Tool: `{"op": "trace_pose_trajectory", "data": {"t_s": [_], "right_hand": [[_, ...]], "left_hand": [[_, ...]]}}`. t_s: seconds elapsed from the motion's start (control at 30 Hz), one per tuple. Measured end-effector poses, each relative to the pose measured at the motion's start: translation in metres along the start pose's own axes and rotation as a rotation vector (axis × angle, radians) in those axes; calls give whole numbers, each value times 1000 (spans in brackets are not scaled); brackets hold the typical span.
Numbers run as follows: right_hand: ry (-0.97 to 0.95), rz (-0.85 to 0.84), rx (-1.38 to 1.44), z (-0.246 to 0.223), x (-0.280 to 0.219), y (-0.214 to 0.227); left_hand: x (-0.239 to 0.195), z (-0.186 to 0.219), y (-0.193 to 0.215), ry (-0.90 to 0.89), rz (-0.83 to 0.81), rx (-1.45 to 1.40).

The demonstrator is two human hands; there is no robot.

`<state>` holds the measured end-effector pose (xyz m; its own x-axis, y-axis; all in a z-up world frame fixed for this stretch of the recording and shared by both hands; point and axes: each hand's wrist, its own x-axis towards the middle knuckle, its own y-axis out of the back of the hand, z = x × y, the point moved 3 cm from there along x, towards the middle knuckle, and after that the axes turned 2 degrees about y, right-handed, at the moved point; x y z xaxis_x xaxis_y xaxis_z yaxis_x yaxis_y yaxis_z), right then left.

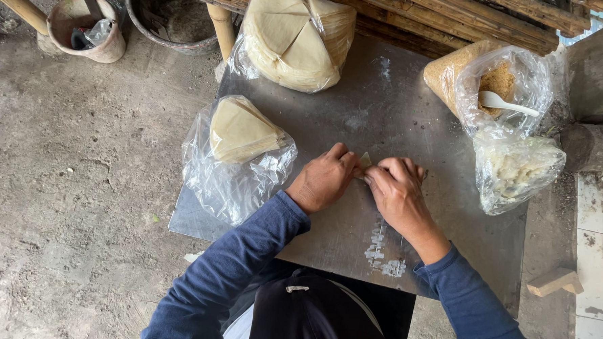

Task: The person folds triangular wrappers on a metal table, adds a granular filling using a spoon, and seals them into bundles. The person handles multiple wrappers and a plastic bag containing the filling, stacking the finished bundles on the table.

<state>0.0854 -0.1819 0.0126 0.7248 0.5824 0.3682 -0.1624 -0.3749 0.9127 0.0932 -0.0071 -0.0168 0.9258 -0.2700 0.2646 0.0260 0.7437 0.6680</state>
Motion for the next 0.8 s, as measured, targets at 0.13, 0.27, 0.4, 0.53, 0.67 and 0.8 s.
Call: {"op": "trace_pose_trajectory", "data": {"t_s": [0.13,0.27,0.4,0.53,0.67,0.8], "right_hand": [[11,8,40,-1,-3,2],[27,6,-9,-7,0,7],[-1,54,-62,-7,2,5],[-28,63,-98,-7,-1,-2],[2,71,-188,-20,-7,7],[-45,22,-270,-32,-3,12]], "left_hand": [[2,0,-4,-11,2,101],[-1,1,-5,-10,70,130],[-2,4,2,-43,106,73],[0,9,4,-55,54,119],[1,12,4,-46,67,152],[1,11,7,-31,108,121]]}}
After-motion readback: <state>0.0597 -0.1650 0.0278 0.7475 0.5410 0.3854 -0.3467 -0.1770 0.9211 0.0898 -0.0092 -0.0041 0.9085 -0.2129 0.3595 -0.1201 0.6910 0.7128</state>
